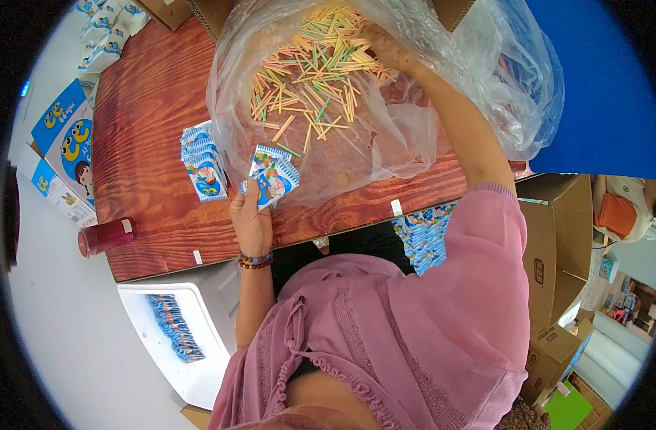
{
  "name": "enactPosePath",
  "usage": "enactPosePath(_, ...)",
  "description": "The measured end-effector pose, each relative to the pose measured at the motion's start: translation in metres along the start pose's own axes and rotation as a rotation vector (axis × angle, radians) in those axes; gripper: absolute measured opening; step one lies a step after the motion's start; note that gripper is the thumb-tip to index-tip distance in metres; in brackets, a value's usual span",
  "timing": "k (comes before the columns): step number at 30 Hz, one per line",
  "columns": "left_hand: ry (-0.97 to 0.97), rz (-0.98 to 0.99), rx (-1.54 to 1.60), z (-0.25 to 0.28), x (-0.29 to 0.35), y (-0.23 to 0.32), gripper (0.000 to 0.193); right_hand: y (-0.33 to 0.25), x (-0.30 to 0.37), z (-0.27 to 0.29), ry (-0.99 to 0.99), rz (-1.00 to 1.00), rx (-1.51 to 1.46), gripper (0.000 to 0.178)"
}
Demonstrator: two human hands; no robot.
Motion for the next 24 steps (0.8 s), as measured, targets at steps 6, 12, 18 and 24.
enactPosePath(6,-0.006,-0.006,-0.01,0.004,-0.001,-0.001,0.019,0.0,0.0,-0.002,0.17,-0.202,-0.047,0.033)
enactPosePath(12,-0.028,0.006,-0.006,0.0,0.0,-0.001,0.02,-0.033,0.002,0.029,-0.274,-0.509,-0.728,0.029)
enactPosePath(18,-0.047,-0.01,0.002,0.0,-0.001,-0.004,0.017,-0.129,0.019,0.03,-0.125,-0.487,-1.667,0.027)
enactPosePath(24,-0.033,0.009,0.021,-0.002,-0.003,-0.006,0.015,-0.174,0.047,-0.011,-0.011,-0.443,-1.365,0.027)
Point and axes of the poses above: each hand's wrist, its own x-axis away from the middle knuckle, its own z-axis out of the back of the hand, y = z × x, the point moved 4 cm from there along -x, towards the middle knuckle, and after that the axes turned 8 degrees about -z, right-handed, at the moved point
